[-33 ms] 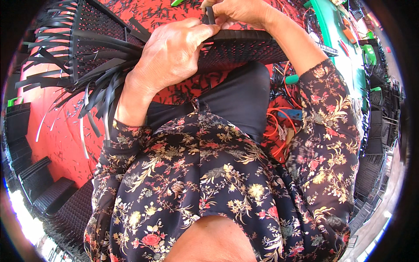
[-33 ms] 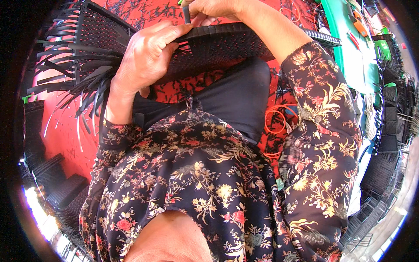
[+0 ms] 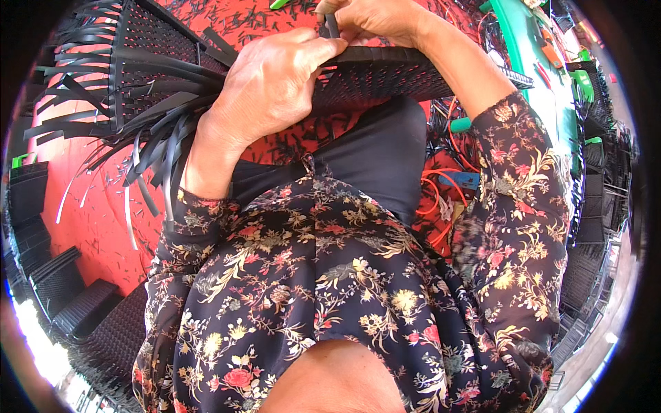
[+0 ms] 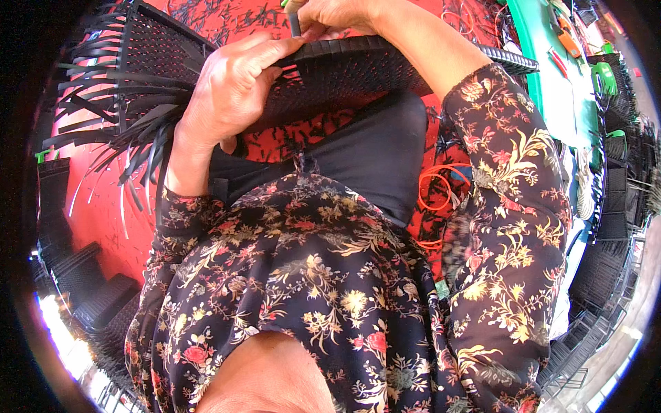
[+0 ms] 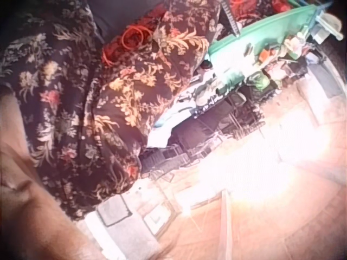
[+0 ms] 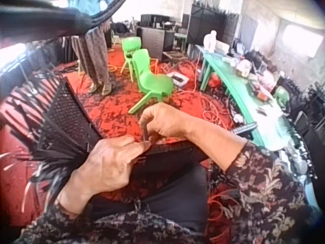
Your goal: The person weaves black plastic strips into the frame of a furniture piece by hand, using a pneumatic stapler, pliers, and a hammer to secure and trim the material.
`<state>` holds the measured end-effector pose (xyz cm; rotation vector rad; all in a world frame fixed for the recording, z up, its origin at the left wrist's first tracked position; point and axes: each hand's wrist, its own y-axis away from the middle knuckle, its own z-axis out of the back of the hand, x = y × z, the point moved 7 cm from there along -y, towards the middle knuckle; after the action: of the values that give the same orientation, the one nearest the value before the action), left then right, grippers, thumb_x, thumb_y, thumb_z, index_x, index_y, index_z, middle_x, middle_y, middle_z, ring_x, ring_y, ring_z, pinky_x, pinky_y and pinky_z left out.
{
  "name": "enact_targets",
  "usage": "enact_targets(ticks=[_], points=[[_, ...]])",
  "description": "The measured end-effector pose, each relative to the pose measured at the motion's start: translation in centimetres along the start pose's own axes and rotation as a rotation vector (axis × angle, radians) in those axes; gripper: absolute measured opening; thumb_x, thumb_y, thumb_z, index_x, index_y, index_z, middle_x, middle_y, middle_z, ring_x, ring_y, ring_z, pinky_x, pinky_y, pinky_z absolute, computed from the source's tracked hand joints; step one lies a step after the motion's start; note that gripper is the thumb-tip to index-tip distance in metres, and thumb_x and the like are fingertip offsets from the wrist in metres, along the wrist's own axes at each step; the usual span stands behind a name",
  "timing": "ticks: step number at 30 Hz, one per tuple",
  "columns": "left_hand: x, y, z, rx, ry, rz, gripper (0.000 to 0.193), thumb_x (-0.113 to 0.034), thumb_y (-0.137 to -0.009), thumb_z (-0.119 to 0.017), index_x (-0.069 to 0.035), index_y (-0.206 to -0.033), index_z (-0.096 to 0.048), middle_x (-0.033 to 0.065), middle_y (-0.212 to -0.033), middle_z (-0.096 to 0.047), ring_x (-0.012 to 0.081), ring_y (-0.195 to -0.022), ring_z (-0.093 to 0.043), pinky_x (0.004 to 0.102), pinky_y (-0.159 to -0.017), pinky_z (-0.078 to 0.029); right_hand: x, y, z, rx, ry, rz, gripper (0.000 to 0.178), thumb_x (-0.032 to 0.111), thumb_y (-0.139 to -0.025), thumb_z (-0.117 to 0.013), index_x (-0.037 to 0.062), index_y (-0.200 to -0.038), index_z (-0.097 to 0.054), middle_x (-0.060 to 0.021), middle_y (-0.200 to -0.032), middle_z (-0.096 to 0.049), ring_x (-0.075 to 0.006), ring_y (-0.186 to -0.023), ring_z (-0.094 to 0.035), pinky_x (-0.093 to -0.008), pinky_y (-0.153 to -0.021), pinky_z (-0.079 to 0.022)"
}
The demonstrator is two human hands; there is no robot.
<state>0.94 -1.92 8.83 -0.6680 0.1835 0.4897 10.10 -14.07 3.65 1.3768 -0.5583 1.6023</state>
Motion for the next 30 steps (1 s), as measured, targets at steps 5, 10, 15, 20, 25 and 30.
enact_targets(ticks=[5, 10, 15, 20, 25, 30], points=[[-0.1, -0.1, 0.0, 0.019, 0.010, -0.002, 0.033, 0.007, -0.071, -0.058, -0.001, -0.103, -0.062, 0.0169, -0.079, -0.057, 0.0366, -0.074, -0.059, 0.0408, -0.065, -0.048, -1.3, -0.7, -0.6, 0.073, 0.096, -0.056, 0.018, -0.004, -0.072, -0.058, -0.0009, -0.088, -0.066, -0.0056, -0.073, -0.063, -0.0156, -0.066, -0.057, -0.0291, -0.060, -0.046], [0.2, -0.2, 0.0, 0.024, 0.039, -0.003, 0.031, 0.006, -0.073, -0.057, 0.000, -0.103, -0.062, 0.0178, -0.080, -0.058, 0.0372, -0.076, -0.059, 0.0402, -0.066, -0.048, -0.2, 0.1, -1.7, 0.216, 0.299, -0.062, 0.019, -0.001, -0.075, -0.058, -0.0006, -0.092, -0.067, -0.0049, -0.078, -0.065, -0.0154, -0.072, -0.058, -0.0311, -0.064, -0.047], [0.9, 0.2, 0.0, -0.014, 0.048, -0.005, 0.032, 0.008, -0.073, -0.055, 0.000, -0.102, -0.063, 0.0181, -0.081, -0.059, 0.0378, -0.077, -0.060, 0.0408, -0.067, -0.048, 3.5, 1.8, -1.4, -0.006, 0.567, 0.353, 0.027, 0.003, -0.080, -0.057, -0.0006, -0.105, -0.063, -0.0064, -0.081, -0.067, -0.0170, -0.076, -0.060, -0.0330, -0.069, -0.049], [1.0, -0.2, 0.2, -0.034, 0.132, 0.005, 0.029, 0.005, -0.072, -0.054, -0.001, -0.099, -0.063, 0.0170, -0.079, -0.060, 0.0373, -0.077, -0.060, 0.0417, -0.067, -0.048, 7.1, 11.0, -5.0, -0.486, 0.793, 0.808, 0.041, 0.007, -0.064, -0.079, 0.0029, -0.101, -0.062, -0.0121, -0.105, -0.062, -0.0261, -0.100, -0.061, -0.0371, -0.085, -0.049], [1.6, 0.0, 0.4, -0.021, 0.180, -0.002, 0.026, 0.001, -0.071, -0.054, -0.002, -0.095, -0.065, 0.0144, -0.074, -0.061, 0.0359, -0.074, -0.060, 0.0437, -0.064, -0.048, 5.2, 11.3, -7.4, -0.874, 0.974, 1.076, 0.024, 0.011, -0.063, -0.073, 0.0126, -0.086, -0.065, -0.0015, -0.094, -0.056, -0.0224, -0.090, -0.057, -0.0353, -0.077, -0.044], [2.2, 0.1, -0.3, -0.004, 0.173, 0.009, 0.039, 0.008, -0.066, -0.057, 0.003, -0.105, -0.063, 0.0193, -0.085, -0.063, 0.0366, -0.079, -0.061, 0.0389, -0.068, -0.049, 4.7, 11.8, -7.7, -0.791, 0.694, 1.056, 0.013, 0.003, -0.071, -0.071, 0.0064, -0.083, -0.065, -0.0035, -0.083, -0.063, -0.0203, -0.079, -0.061, -0.0312, -0.070, -0.048]])
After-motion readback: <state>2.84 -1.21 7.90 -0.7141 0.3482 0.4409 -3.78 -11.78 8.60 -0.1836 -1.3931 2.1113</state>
